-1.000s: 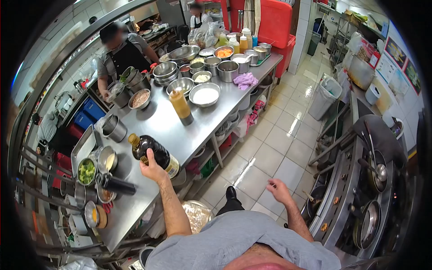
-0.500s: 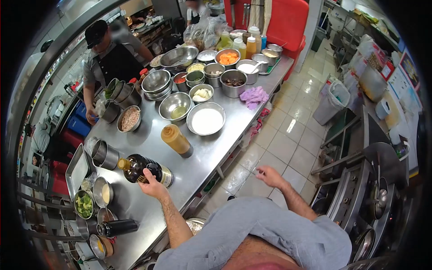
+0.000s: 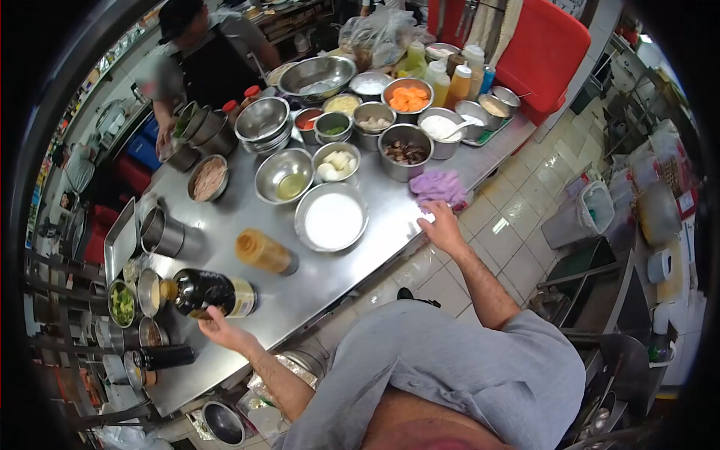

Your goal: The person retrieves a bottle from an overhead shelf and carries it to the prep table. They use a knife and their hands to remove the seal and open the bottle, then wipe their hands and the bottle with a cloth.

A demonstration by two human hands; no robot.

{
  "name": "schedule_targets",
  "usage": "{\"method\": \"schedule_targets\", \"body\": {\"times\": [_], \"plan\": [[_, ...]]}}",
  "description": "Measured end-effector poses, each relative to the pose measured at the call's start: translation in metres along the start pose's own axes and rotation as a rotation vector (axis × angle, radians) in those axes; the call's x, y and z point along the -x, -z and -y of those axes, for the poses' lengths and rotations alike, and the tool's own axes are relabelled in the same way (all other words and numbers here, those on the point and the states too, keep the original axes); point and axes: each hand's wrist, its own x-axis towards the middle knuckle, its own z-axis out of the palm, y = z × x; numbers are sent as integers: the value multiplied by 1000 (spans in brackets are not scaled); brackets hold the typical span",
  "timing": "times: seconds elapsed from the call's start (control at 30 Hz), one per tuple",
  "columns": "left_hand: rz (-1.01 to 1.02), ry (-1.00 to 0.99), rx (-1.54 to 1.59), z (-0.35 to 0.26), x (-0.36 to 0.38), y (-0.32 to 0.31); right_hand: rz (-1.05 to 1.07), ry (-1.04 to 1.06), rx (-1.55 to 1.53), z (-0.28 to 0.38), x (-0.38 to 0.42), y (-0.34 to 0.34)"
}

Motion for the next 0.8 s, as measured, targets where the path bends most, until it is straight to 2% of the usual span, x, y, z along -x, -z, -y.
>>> {"method": "schedule_targets", "body": {"times": [0.1, 0.13, 0.27, 0.33, 0.37, 0.43, 0.5, 0.57, 0.67, 0.77, 0.8], "plan": [[36, 67, -104, -2, 8, 6, -133, -3, 130, -32, -40, 17], [59, 93, -115, -6, 10, 6, -118, -78, 110, -36, -50, 22], [49, 105, -195, -10, 23, 2, -104, -138, 117, -65, -70, 5], [-64, 6, -297, -17, 34, -12, -59, -30, 246, -70, -69, -7], [-60, -8, -296, -24, 40, -18, -66, -34, 233, -72, -70, -9], [-347, -203, -618, -41, 51, -22, -47, -19, 204, -71, -69, -13], [-284, -305, -617, -54, 54, -15, -98, -16, 205, -73, -69, -6], [-273, -434, -515, -60, 49, -15, -88, -7, 2, -74, -79, 8], [-268, -447, -333, -62, 34, -25, -292, -28, -188, -56, -113, 41], [-267, -406, -216, -63, 33, -49, -481, 91, -286, -37, -176, 76], [-248, -409, -249, -60, 35, -53, -477, 111, -317, -32, -200, 85]]}}
